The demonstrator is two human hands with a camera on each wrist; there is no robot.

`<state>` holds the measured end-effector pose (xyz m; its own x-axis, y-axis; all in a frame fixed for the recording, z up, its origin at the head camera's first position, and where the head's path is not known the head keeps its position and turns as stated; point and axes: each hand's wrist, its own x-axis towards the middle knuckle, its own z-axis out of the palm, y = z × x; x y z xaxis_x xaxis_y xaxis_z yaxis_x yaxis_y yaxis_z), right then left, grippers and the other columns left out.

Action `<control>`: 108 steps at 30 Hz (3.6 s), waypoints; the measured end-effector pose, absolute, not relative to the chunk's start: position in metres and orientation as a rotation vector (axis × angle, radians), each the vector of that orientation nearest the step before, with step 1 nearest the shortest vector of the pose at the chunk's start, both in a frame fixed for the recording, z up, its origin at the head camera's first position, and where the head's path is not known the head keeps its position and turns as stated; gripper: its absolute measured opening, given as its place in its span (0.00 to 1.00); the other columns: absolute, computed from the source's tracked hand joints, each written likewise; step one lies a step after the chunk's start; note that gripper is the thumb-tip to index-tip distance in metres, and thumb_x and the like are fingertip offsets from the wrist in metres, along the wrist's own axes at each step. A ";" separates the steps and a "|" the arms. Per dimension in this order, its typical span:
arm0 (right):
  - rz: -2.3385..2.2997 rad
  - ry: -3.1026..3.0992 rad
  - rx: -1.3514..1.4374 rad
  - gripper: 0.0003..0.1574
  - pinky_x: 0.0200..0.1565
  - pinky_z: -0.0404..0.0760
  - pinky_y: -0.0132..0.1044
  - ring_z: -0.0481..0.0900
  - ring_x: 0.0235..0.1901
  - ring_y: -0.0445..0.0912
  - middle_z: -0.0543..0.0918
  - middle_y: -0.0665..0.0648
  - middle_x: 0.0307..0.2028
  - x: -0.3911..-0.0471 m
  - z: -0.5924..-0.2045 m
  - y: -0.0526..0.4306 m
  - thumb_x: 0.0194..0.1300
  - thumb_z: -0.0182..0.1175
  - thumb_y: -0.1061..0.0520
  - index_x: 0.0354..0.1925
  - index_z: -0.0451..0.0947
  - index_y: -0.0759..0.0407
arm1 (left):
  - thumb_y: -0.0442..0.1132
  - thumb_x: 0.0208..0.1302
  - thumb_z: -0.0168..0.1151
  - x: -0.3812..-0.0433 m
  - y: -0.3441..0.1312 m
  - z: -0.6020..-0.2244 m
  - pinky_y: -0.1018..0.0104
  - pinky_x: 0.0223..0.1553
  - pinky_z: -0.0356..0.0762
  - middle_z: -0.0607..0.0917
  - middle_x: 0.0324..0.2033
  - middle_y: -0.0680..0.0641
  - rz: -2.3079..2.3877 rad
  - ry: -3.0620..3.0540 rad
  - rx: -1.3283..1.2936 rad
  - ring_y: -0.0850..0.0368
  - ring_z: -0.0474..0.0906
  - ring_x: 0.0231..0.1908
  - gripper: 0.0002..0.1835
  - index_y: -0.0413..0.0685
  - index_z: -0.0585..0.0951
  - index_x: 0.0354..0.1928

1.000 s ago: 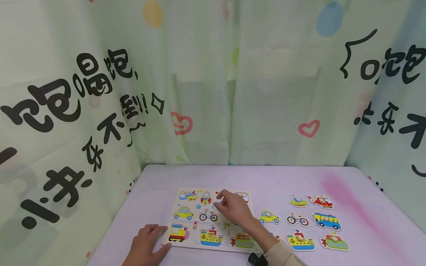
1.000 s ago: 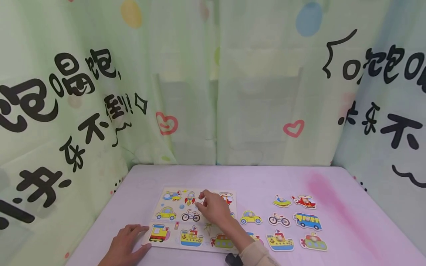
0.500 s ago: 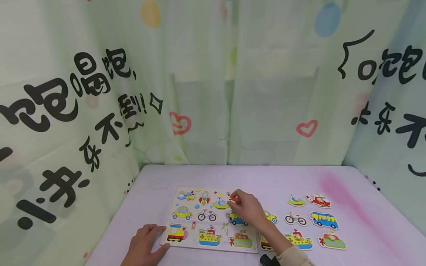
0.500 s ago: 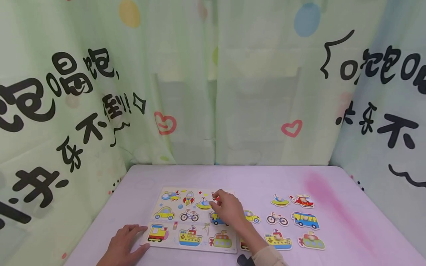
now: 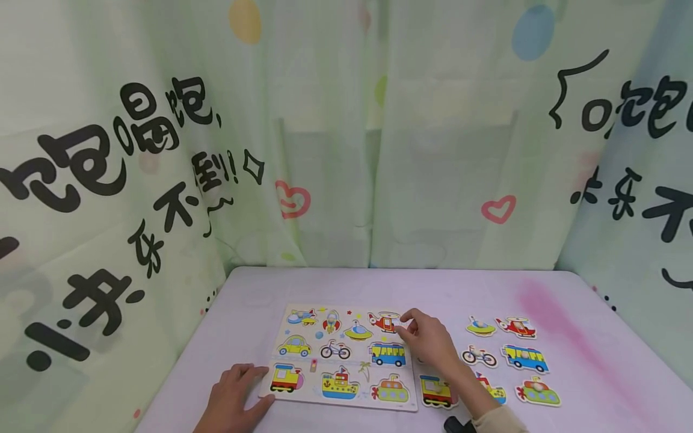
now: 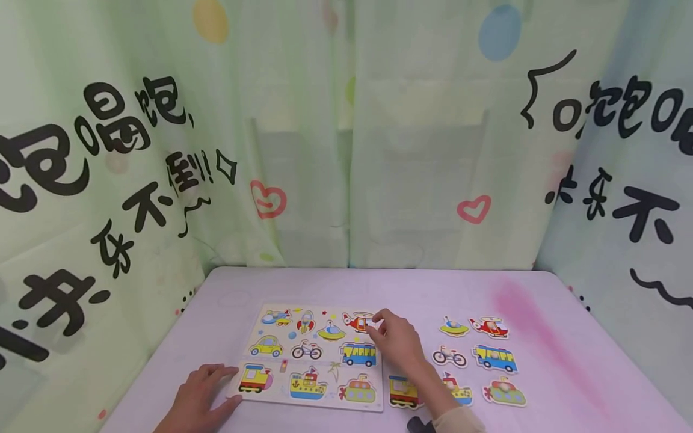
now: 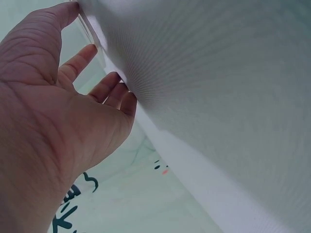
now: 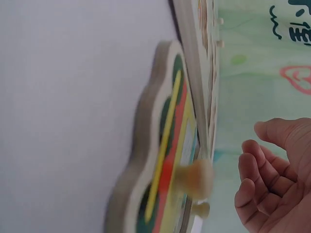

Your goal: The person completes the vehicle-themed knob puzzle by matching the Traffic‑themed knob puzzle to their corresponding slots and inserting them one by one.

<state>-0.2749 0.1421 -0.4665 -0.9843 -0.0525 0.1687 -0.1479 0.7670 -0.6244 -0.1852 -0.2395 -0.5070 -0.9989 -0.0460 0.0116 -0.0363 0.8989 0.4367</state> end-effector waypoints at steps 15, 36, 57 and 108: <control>0.976 -2.830 0.075 0.20 0.28 0.71 0.35 0.71 0.25 0.45 0.76 0.52 0.26 -0.276 -0.467 0.182 0.68 0.68 0.52 0.52 0.79 0.63 | 0.59 0.54 0.76 -0.185 -0.237 -0.505 0.34 0.58 0.73 0.77 0.59 0.42 -0.713 -3.059 0.096 0.41 0.72 0.58 0.31 0.55 0.83 0.59; 0.952 -2.818 -0.066 0.24 0.29 0.74 0.36 0.74 0.28 0.47 0.80 0.55 0.31 -0.274 -0.468 0.244 0.69 0.66 0.52 0.54 0.78 0.68 | 0.59 0.56 0.75 -0.182 -0.237 -0.501 0.32 0.58 0.72 0.77 0.59 0.42 -0.703 -3.053 0.068 0.41 0.71 0.59 0.32 0.55 0.82 0.60; 1.151 -2.842 -0.272 0.30 0.31 0.75 0.36 0.75 0.34 0.50 0.81 0.60 0.36 -0.287 -0.474 0.284 0.71 0.63 0.47 0.56 0.75 0.71 | 0.60 0.56 0.74 -0.182 -0.239 -0.503 0.34 0.60 0.70 0.77 0.59 0.42 -0.694 -3.053 0.034 0.41 0.70 0.60 0.32 0.56 0.81 0.61; 1.073 -2.823 -0.208 0.23 0.28 0.72 0.34 0.73 0.32 0.50 0.78 0.57 0.32 -0.281 -0.480 0.283 0.70 0.64 0.51 0.50 0.79 0.70 | 0.58 0.56 0.75 -0.181 -0.237 -0.502 0.31 0.59 0.71 0.76 0.60 0.42 -0.690 -3.064 0.093 0.40 0.70 0.59 0.32 0.56 0.82 0.61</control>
<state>-0.2812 0.2830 -0.4796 -0.9841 0.1679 0.0575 0.0873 0.7400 -0.6669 -0.1813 -0.2367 -0.5015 -0.9982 -0.0579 -0.0137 -0.0582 0.9017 0.4285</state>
